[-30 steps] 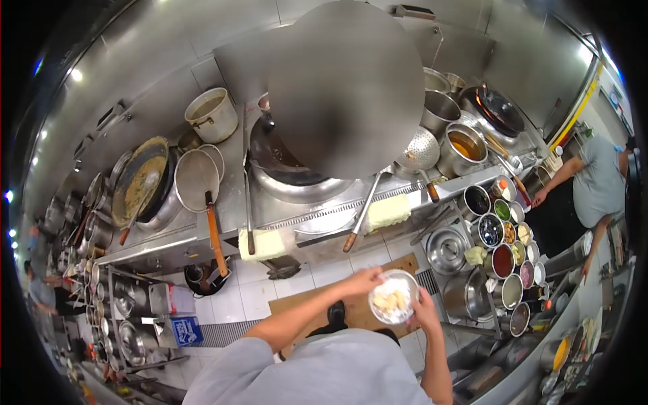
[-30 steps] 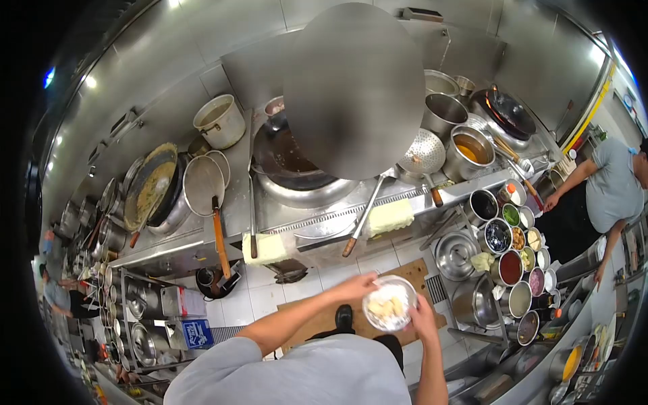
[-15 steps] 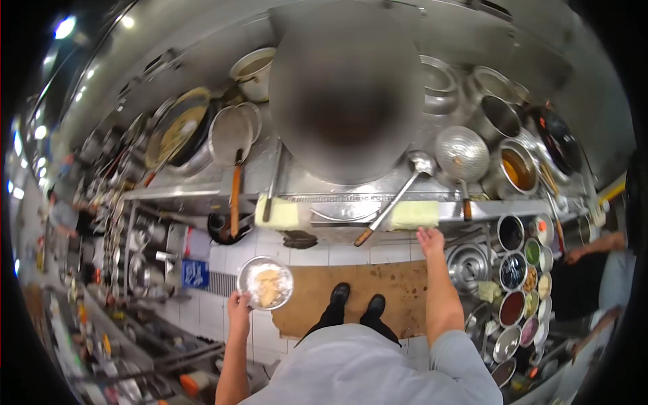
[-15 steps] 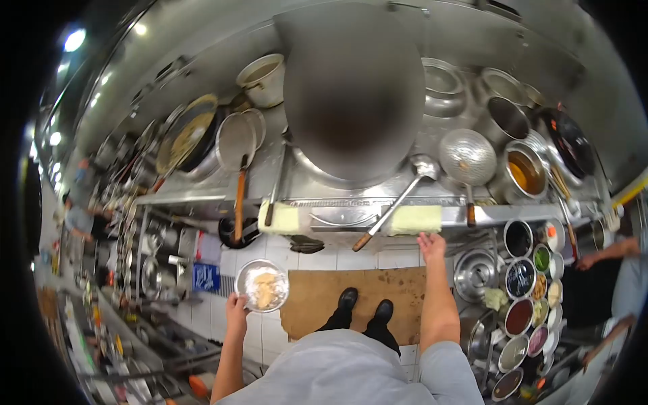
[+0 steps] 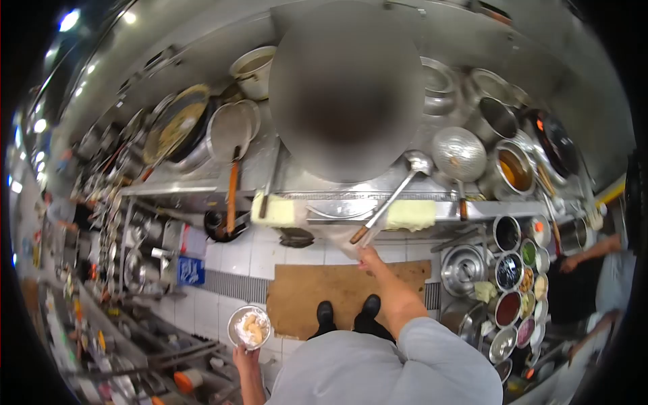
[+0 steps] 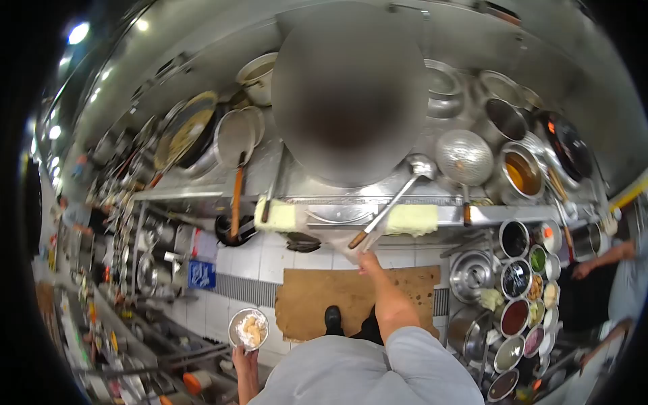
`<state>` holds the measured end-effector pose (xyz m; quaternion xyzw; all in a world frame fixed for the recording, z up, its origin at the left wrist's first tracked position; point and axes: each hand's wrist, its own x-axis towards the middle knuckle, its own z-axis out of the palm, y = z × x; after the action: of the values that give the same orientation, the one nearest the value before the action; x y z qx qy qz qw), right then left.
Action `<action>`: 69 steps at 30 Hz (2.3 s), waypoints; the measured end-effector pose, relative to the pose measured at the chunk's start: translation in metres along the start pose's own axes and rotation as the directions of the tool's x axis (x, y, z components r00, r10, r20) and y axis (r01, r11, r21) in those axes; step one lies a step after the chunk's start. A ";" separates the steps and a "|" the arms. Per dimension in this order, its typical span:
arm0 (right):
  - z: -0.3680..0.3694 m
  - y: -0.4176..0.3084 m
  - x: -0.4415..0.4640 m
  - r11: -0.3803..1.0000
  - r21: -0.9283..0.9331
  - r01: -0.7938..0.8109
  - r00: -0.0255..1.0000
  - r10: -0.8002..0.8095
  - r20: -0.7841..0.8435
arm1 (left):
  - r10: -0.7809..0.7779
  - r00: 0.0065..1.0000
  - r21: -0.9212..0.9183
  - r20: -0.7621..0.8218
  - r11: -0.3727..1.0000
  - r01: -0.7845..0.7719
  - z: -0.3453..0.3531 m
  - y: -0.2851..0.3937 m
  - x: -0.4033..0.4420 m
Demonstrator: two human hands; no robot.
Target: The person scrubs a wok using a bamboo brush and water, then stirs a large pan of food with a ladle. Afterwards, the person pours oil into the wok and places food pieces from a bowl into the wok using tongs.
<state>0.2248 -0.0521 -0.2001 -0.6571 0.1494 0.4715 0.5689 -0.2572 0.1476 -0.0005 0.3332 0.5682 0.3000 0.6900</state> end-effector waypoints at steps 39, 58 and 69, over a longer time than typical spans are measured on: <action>-0.522 0.737 -0.429 0.636 0.419 0.648 -0.192 0.669 -0.718 | -0.776 0.397 0.869 0.491 0.406 -0.282 0.318 -0.203 -0.261; -0.662 0.768 -0.465 0.229 0.253 0.940 -0.029 0.793 -0.609 | -0.752 0.441 0.872 0.489 0.435 -0.225 0.338 -0.258 -0.286; -0.458 0.666 -0.468 0.816 0.277 0.507 -0.319 0.476 -0.820 | -0.687 0.387 0.752 0.615 0.658 -0.028 0.288 -0.194 -0.233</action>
<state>-0.2962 -0.8234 -0.2767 -0.5409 0.6688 -0.3523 0.3689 -0.0075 -0.1873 0.0189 0.5227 0.2557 -0.2932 0.7586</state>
